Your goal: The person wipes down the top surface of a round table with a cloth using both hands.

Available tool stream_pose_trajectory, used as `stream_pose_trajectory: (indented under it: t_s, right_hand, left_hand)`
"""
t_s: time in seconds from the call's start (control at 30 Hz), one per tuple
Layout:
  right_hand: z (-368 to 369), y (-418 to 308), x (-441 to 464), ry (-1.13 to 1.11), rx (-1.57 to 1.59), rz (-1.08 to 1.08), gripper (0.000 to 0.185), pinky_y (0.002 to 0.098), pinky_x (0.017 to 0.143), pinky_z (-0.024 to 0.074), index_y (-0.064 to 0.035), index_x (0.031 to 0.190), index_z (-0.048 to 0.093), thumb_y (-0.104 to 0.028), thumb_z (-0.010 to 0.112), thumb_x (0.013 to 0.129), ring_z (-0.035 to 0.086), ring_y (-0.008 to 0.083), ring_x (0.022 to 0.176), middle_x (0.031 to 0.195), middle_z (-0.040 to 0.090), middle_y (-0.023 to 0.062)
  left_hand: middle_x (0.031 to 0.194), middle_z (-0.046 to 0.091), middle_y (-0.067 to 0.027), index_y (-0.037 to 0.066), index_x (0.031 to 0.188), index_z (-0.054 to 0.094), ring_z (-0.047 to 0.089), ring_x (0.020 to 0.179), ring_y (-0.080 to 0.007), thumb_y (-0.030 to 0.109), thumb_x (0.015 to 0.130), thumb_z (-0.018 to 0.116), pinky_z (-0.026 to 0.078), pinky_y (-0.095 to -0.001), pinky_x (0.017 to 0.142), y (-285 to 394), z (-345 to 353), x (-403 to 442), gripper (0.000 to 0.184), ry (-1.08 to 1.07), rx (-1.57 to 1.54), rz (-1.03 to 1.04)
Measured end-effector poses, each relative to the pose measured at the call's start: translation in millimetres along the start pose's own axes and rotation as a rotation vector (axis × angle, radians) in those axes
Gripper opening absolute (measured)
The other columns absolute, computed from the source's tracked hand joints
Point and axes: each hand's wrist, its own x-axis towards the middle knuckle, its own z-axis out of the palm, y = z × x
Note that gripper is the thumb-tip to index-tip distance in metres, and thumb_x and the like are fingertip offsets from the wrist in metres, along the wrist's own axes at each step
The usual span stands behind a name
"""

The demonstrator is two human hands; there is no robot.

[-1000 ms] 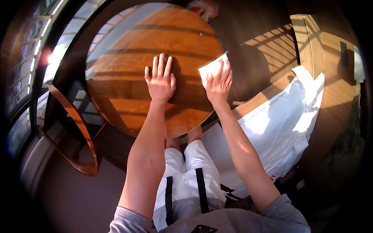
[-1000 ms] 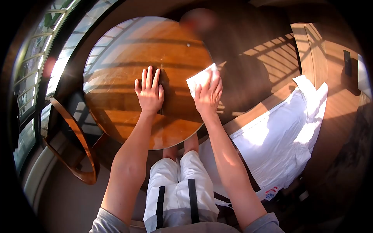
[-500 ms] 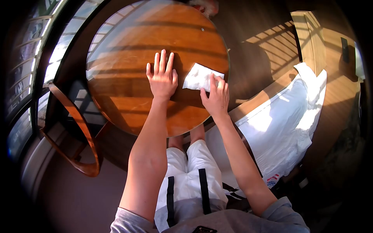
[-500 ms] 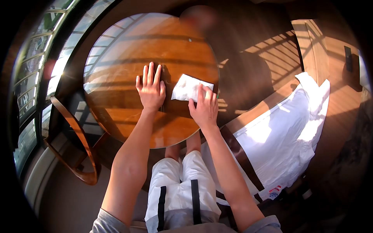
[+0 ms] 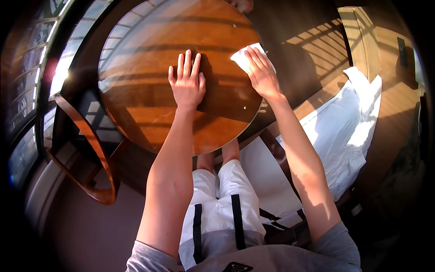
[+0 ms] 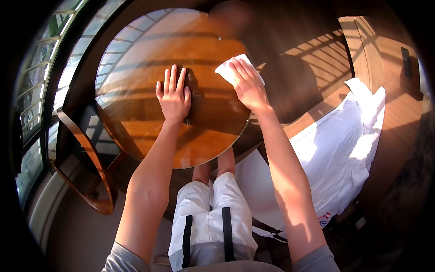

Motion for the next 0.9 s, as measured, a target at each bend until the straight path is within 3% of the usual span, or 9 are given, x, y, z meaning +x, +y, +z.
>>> stream_pose_trajectory:
  t_s: [0.07,0.2,0.27,0.37,0.5,0.53,0.6,0.73,0.9]
  right_hand:
    - [15,1,-10,0.314,0.135,0.163,0.051,0.0458,0.121,0.0317,-0.0028,0.149,0.048,-0.010,0.050,0.099,0.041,0.0295,0.147,0.157,0.047,0.0118]
    - [31,-63,-22,0.318,0.067,0.302,0.048,0.0447,0.120,0.0319,-0.0049,0.147,0.052,-0.014,0.052,0.100,0.045,0.0288,0.144,0.153,0.051,0.0103]
    - [38,-106,-32,0.214,0.124,0.283,0.046,0.0416,0.120,0.0325,-0.0075,0.144,0.056,-0.015,0.054,0.099,0.047,0.0236,0.143,0.152,0.053,0.0057]
    - [53,-142,-52,0.160,0.044,0.105,0.044,0.0378,0.119,0.0335,-0.0126,0.138,0.063,-0.016,0.059,0.095,0.047,0.0148,0.142,0.150,0.056,-0.0029]
    - [30,-88,-33,0.061,0.180,-0.190,0.050,0.0363,0.118,0.0364,-0.0183,0.136,0.064,-0.013,0.067,0.086,0.048,0.0127,0.140,0.147,0.057,-0.0057]
    - [14,-75,-20,0.042,0.227,-0.206,0.048,0.0383,0.116,0.0386,-0.0163,0.134,0.066,-0.009,0.067,0.087,0.052,0.0167,0.137,0.144,0.061,-0.0025]
    - [1,-40,7,0.074,0.198,-0.103,0.046,0.0425,0.116,0.0394,-0.0137,0.136,0.064,-0.014,0.063,0.090,0.051,0.0251,0.138,0.146,0.059,0.0062]
    - [6,3,36,0.342,0.107,-0.042,0.041,0.0437,0.115,0.0403,-0.0097,0.134,0.065,-0.013,0.056,0.094,0.054,0.0293,0.135,0.143,0.061,0.0093]
    - [17,-29,18,0.360,0.096,0.147,0.044,0.0453,0.118,0.0356,-0.0097,0.138,0.063,-0.015,0.053,0.095,0.051,0.0303,0.138,0.148,0.057,0.0095]
  left_hand:
    - [0.163,0.040,-0.0045,0.023,0.152,0.051,0.037,0.150,-0.0227,0.023,0.093,0.058,0.022,-0.0497,0.119,0,-1,0,0.059,0.007,-0.013,0.004]
    - [0.163,0.040,-0.0045,0.023,0.152,0.051,0.037,0.149,-0.0233,0.023,0.093,0.057,0.022,-0.0499,0.119,0,-1,0,0.059,0.011,-0.004,0.007]
    - [0.163,0.040,-0.0046,0.023,0.152,0.051,0.037,0.149,-0.0235,0.023,0.093,0.057,0.022,-0.0500,0.119,0,0,2,0.059,0.019,-0.010,0.014]
    - [0.163,0.041,-0.0036,0.023,0.150,0.052,0.039,0.148,-0.0230,0.023,0.091,0.061,0.023,-0.0515,0.119,1,-2,1,0.060,-0.003,0.019,-0.001]
    - [0.163,0.041,-0.0035,0.024,0.151,0.052,0.039,0.148,-0.0226,0.022,0.091,0.061,0.024,-0.0511,0.119,-2,3,1,0.060,0.026,-0.023,0.002]
    - [0.163,0.041,-0.0035,0.024,0.151,0.052,0.039,0.148,-0.0226,0.022,0.091,0.061,0.024,-0.0511,0.119,-2,2,0,0.060,0.025,-0.021,-0.001]
    - [0.162,0.042,-0.0044,0.021,0.150,0.053,0.040,0.148,-0.0229,0.020,0.093,0.059,0.023,-0.0479,0.119,0,2,1,0.058,0.056,-0.005,0.019]
    - [0.162,0.042,-0.0044,0.021,0.150,0.054,0.040,0.148,-0.0230,0.020,0.093,0.059,0.023,-0.0481,0.119,-1,0,0,0.057,0.043,-0.015,0.006]
    - [0.162,0.043,-0.0035,0.021,0.149,0.055,0.040,0.148,-0.0230,0.020,0.093,0.058,0.024,-0.0487,0.119,-1,1,3,0.055,0.062,-0.031,0.007]
